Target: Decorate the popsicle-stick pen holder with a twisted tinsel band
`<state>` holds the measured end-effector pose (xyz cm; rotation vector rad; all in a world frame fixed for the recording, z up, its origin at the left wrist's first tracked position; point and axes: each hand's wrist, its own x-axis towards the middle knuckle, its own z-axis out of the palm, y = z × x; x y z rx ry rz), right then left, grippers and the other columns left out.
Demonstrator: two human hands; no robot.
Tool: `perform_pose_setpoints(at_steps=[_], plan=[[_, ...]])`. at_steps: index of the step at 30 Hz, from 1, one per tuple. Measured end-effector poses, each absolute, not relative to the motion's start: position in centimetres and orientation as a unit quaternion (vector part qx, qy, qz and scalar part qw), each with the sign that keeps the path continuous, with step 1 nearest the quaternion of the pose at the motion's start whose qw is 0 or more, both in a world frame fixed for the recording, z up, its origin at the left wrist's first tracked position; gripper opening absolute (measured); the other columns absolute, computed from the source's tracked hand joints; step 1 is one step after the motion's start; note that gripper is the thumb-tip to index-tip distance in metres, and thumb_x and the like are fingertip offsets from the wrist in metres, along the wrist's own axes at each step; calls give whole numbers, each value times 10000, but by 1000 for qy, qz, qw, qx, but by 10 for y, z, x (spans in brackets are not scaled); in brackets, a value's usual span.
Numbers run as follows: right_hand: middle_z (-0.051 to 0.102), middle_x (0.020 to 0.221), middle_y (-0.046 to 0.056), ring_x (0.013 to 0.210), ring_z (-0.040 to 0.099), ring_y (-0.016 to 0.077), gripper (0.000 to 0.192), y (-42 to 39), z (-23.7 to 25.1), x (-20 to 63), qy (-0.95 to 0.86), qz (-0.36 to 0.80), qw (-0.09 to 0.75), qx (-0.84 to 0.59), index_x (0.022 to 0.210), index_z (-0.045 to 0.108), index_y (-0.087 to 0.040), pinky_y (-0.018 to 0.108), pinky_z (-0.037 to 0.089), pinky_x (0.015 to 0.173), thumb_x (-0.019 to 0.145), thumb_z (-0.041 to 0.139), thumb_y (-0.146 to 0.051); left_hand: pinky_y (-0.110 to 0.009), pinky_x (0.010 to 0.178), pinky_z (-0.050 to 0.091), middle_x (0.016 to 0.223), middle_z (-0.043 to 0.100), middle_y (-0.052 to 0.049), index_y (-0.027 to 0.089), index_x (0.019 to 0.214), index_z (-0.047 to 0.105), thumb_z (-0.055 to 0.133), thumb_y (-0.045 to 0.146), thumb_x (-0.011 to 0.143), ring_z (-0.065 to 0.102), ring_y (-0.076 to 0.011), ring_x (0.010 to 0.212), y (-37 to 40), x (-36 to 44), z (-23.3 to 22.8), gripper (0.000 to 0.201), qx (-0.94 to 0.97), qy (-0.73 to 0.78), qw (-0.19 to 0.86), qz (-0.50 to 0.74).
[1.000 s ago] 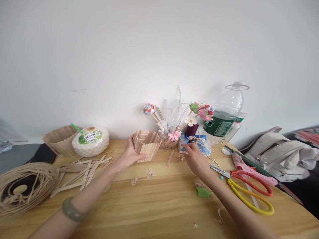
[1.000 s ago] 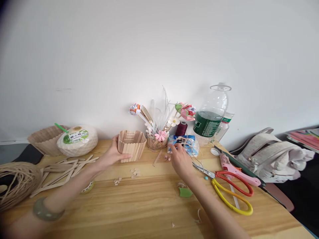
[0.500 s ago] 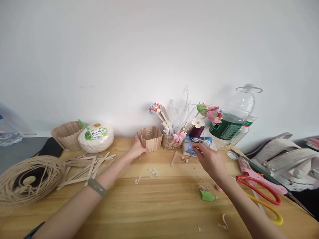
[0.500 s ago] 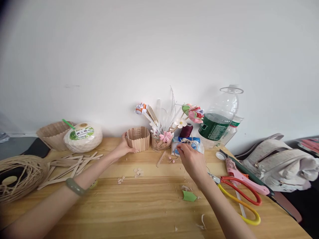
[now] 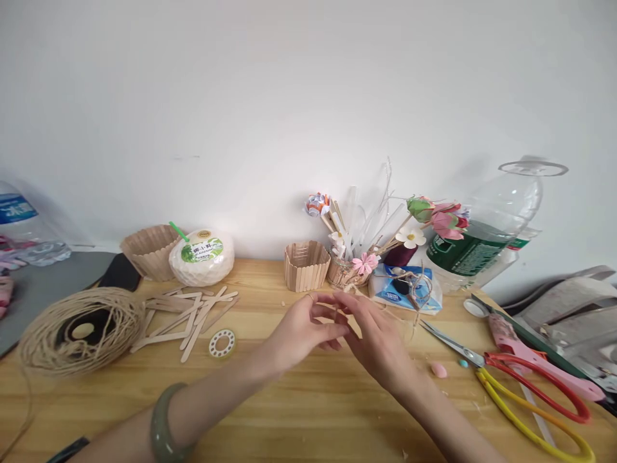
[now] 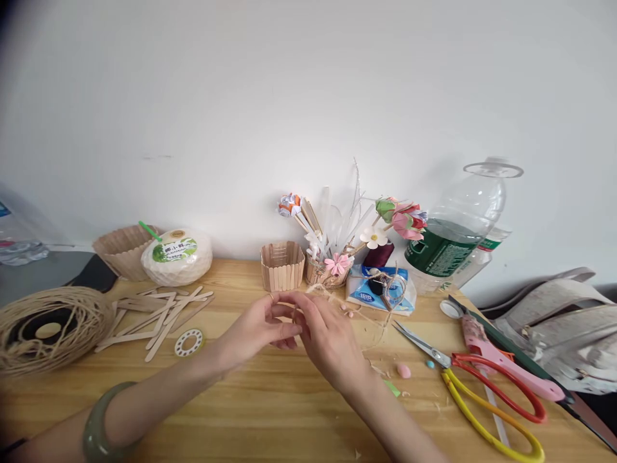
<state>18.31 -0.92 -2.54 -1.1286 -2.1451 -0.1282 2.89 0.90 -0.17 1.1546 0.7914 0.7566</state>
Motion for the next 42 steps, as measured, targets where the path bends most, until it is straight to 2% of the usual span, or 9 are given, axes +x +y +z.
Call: perform_pose_setpoints(at_steps=[5, 8, 11, 17, 21, 28, 32, 36, 42], plan=[[562, 1119, 94, 1017, 554, 205, 354, -14, -19, 175, -799, 65, 428, -417, 1156, 433, -245, 335, 504, 781, 826, 464, -121, -263, 670, 478, 652, 632, -24, 113, 779, 657, 700, 334, 671, 587, -117, 614, 18, 18, -10, 249, 501, 345, 722, 329], [579, 827, 51, 752, 575, 170, 36, -18, -15, 173, -744, 84, 480, -457, 858, 515, -209, 290, 488, 606, 831, 502, -190, -269, 641, 491, 637, 645, -33, 100, 810, 685, 654, 330, 715, 590, -136, 612, 16, 15, -14, 250, 538, 382, 663, 353], [518, 610, -14, 528, 484, 117, 187, -21, -15, 168, -735, 130, 432, -507, 693, 489, -196, 244, 408, 485, 823, 557, -314, -264, 630, 491, 672, 665, -35, 131, 882, 699, 570, 299, 798, 605, -157, 652, 11, 13, -16, 228, 654, 383, 530, 381], [478, 568, -29, 516, 427, 114, 320, -22, -15, 161, -675, 270, 422, -542, 650, 494, -190, 234, 357, 476, 761, 590, -474, -236, 505, 472, 602, 633, -37, 124, 953, 669, 401, 185, 899, 574, -132, 530, 6, 11, -30, 281, 841, 283, 121, 445], [431, 551, -42, 514, 387, 103, 344, -22, -15, 162, -611, 375, 438, -542, 606, 465, -188, 226, 330, 478, 748, 596, -472, -227, 467, 474, 582, 607, -38, 79, 936, 653, 433, 121, 877, 562, -130, 517, 6, 12, -37, 232, 855, 258, -9, 450], [444, 572, -38, 548, 414, 107, 323, -23, -14, 169, -605, 428, 424, -520, 644, 494, -178, 225, 340, 523, 827, 499, -444, -257, 515, 508, 658, 637, -57, 42, 1041, 589, 460, 122, 851, 589, -150, 576, 6, 12, -30, 244, 869, 255, -46, 422], [440, 562, -38, 540, 406, 108, 336, -26, -12, 172, -619, 422, 398, -530, 627, 463, -187, 227, 325, 518, 853, 458, -435, -238, 480, 453, 588, 578, -26, 98, 909, 632, 393, 99, 868, 530, -135, 522, 7, 8, -24, 242, 889, 257, -31, 376], [426, 588, -36, 556, 398, 110, 332, -28, -8, 175, -632, 437, 372, -521, 645, 458, -189, 227, 317, 517, 862, 442, -440, -224, 478, 389, 563, 538, -11, 132, 767, 627, 370, 83, 862, 476, -122, 506, 8, 4, -15, 278, 890, 265, 41, 370], [396, 589, -39, 566, 358, 109, 318, -27, -4, 184, -635, 475, 344, -503, 663, 451, -190, 235, 289, 519, 856, 458, -443, -205, 586, 394, 640, 602, -11, 139, 760, 615, 404, 128, 877, 523, -107, 585, 4, 3, -2, 241, 860, 280, 233, 357]])
